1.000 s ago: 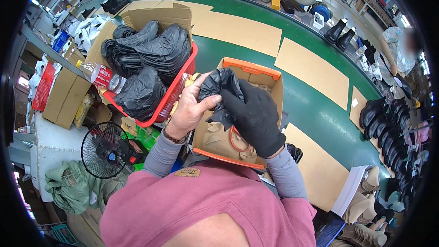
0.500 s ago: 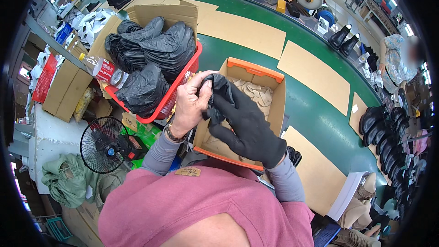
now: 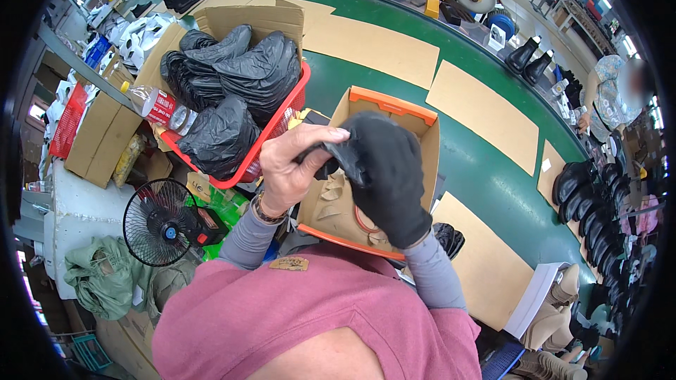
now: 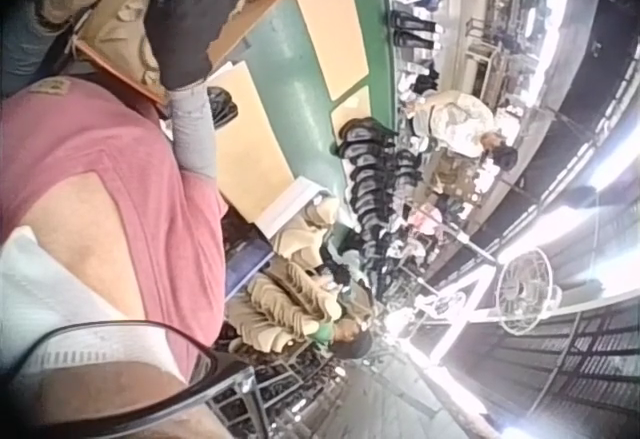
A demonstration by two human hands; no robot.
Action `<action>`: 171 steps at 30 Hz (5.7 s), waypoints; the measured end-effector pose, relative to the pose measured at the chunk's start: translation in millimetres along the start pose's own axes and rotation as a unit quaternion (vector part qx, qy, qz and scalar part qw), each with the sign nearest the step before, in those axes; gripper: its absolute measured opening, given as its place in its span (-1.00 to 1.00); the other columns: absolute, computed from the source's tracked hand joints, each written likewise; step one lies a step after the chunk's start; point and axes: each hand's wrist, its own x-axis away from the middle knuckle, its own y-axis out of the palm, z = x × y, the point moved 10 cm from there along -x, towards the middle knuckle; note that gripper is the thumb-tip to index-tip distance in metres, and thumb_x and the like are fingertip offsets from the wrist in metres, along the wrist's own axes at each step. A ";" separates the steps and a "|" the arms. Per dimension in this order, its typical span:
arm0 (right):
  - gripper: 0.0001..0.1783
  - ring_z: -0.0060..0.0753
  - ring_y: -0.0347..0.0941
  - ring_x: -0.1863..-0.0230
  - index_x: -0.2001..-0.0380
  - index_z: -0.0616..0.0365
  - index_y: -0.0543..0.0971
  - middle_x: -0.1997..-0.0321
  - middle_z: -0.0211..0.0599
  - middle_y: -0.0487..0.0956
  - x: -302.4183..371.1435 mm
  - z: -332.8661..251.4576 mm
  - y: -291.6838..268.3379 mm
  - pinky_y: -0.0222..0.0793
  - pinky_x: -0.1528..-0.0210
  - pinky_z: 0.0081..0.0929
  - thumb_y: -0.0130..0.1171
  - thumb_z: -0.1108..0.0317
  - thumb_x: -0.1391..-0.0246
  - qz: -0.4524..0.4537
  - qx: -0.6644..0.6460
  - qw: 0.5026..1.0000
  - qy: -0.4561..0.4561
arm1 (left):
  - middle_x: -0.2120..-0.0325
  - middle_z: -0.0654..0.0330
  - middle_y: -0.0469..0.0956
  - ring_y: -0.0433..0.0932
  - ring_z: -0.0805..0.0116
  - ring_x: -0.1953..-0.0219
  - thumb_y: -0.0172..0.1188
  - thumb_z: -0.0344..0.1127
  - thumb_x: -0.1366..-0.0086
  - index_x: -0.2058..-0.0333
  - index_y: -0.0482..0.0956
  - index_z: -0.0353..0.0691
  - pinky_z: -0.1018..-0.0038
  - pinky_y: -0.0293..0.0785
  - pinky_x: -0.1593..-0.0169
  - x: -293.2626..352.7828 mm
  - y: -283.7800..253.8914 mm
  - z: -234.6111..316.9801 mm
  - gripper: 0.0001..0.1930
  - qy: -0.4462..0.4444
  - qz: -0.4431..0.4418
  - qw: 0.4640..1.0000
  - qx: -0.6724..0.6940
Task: The recorder is manufacturing shoes by trimming excess black material from the edges of shoe components using scissors and organizing them into stacks.
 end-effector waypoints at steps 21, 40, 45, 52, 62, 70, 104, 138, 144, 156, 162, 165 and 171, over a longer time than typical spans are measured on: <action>-0.32 -0.35 0.43 -0.09 -0.22 0.34 0.27 -0.17 -0.17 0.44 -4.6 48.8 6.1 0.34 -0.12 -0.45 0.26 0.44 -0.05 0.027 -0.500 0.793 0.347 | 0.00 -0.01 0.44 0.50 0.36 0.01 0.07 -0.58 -0.28 -0.29 -0.03 -0.43 0.41 0.43 -0.13 52.6 -4.3 -68.0 -0.34 -0.322 0.187 0.849 0.374; -0.34 -0.21 0.26 -0.31 -0.30 0.35 0.14 -0.30 0.00 0.30 -21.4 -35.8 61.2 0.15 -0.30 -0.39 0.10 0.50 -0.18 -0.009 -0.388 0.907 0.161 | -0.13 0.01 0.33 0.41 0.19 -0.13 0.05 -0.48 -0.36 -0.30 0.02 -0.29 0.20 0.38 -0.20 85.2 -73.7 -24.9 -0.41 -0.170 0.376 0.850 0.327; -0.71 -0.54 0.47 0.08 0.05 0.36 0.50 0.11 -0.30 0.58 -44.2 -11.6 97.2 0.34 -0.02 -0.57 0.13 0.49 -0.17 -0.073 -0.574 0.770 0.268 | -0.09 0.01 0.37 0.44 0.22 -0.10 0.05 -0.48 -0.36 -0.26 0.07 -0.35 0.27 0.43 -0.16 94.6 -91.7 -14.0 -0.45 -0.194 0.370 0.847 0.327; -0.64 -0.51 0.48 0.09 0.00 0.40 0.50 0.09 -0.26 0.60 -115.5 -47.4 145.8 0.37 0.03 -0.57 0.10 0.36 -0.22 -0.116 -0.622 0.745 0.212 | 0.40 -0.23 0.59 0.64 0.03 0.31 0.19 -0.05 -0.27 -0.04 0.45 -0.43 0.28 0.49 0.18 40.8 -199.5 38.1 -0.45 -0.155 0.282 0.866 -0.384; -0.65 -0.46 0.39 0.40 0.29 0.40 0.56 0.43 -0.24 0.55 -69.9 -36.4 274.3 0.30 0.33 -0.40 0.16 0.23 -0.10 -0.227 -0.499 0.775 0.315 | 0.42 -0.17 0.57 0.58 -0.15 0.34 0.11 0.22 -0.22 -0.08 0.44 -0.15 0.10 0.47 0.30 87.7 -234.5 -15.4 -0.37 -0.325 0.158 0.676 -0.642; -0.58 0.07 0.53 0.16 0.05 0.23 0.50 0.18 0.07 0.56 -81.8 -25.9 260.1 0.42 0.13 -0.22 0.19 0.33 0.03 -0.117 -0.309 0.918 0.221 | 0.14 -0.08 0.50 0.49 -0.11 0.09 0.22 -0.32 -0.20 0.04 0.44 -0.33 0.17 0.40 -0.03 88.7 -216.4 -28.7 -0.63 -0.062 0.194 0.851 -0.484; -0.37 -0.08 0.59 0.24 0.11 0.34 0.56 0.33 0.02 0.63 288.0 187.9 -134.4 0.46 0.17 -0.31 0.32 -0.04 0.05 -0.144 0.126 0.787 0.587 | -0.08 -0.05 0.41 0.30 -0.10 -0.18 0.11 -0.13 -0.33 -0.07 0.43 -0.34 0.07 0.14 -0.24 18.1 -15.1 15.0 -0.54 0.155 0.000 0.904 -0.399; -0.63 -0.05 0.61 0.36 0.15 0.17 0.47 0.41 -0.04 0.62 319.3 150.9 -100.6 0.45 0.31 -0.12 0.11 0.15 -0.05 -0.181 0.298 0.729 0.589 | -0.05 0.02 0.38 0.24 -0.15 -0.20 0.31 -0.30 -0.10 0.14 0.55 -0.19 -0.07 0.21 -0.20 35.2 109.6 34.4 -0.67 0.185 -0.252 0.932 -0.186; -0.73 -0.33 0.51 0.48 0.37 0.08 0.45 0.53 -0.34 0.54 258.7 126.0 -89.9 0.26 0.42 -0.30 0.17 0.13 0.03 -0.220 0.435 0.816 0.310 | -0.05 0.04 0.38 0.23 -0.15 -0.21 0.30 -0.29 -0.12 0.13 0.56 -0.18 -0.07 0.20 -0.21 40.6 94.7 37.7 -0.68 0.189 -0.244 0.931 -0.197; -0.81 -0.23 0.46 0.35 0.25 -0.02 0.45 0.40 -0.30 0.48 288.7 173.7 -115.1 0.30 0.29 -0.22 0.11 0.23 -0.05 -0.200 0.385 0.843 0.320 | -0.07 0.01 0.40 0.28 -0.15 -0.20 0.27 -0.40 -0.11 0.09 0.56 -0.20 0.01 0.20 -0.19 40.1 88.2 39.0 -0.66 0.207 -0.205 0.927 -0.238; -0.73 -0.19 0.43 0.25 0.24 0.03 0.43 0.33 -0.31 0.46 274.9 157.5 -135.0 0.27 0.17 -0.28 0.16 0.45 0.08 -0.120 0.356 0.889 0.264 | -0.07 0.07 0.40 0.27 -0.10 -0.20 0.33 -0.34 -0.10 0.10 0.57 -0.14 -0.06 0.19 -0.23 39.9 93.2 34.4 -0.65 0.199 -0.209 0.925 -0.247; -0.69 -0.19 0.44 0.26 0.20 0.05 0.44 0.33 -0.31 0.48 253.1 146.4 -152.6 0.29 0.18 -0.27 0.15 0.46 0.09 -0.036 0.407 0.887 0.216 | -0.06 0.06 0.40 0.30 -0.09 -0.19 0.35 -0.34 -0.08 0.08 0.56 -0.16 -0.01 0.23 -0.21 37.9 94.6 37.0 -0.62 0.209 -0.201 0.923 -0.254; -0.66 -0.34 0.47 0.44 0.13 0.19 0.45 0.46 -0.25 0.51 105.6 79.9 -147.2 0.35 0.37 -0.38 0.17 0.57 0.05 0.024 0.181 0.955 0.234 | -0.03 -0.08 0.41 0.40 -0.03 -0.11 0.36 -0.36 -0.10 -0.15 0.31 -0.30 0.15 0.39 -0.12 21.0 113.3 27.4 -0.36 0.041 -0.208 0.974 -0.085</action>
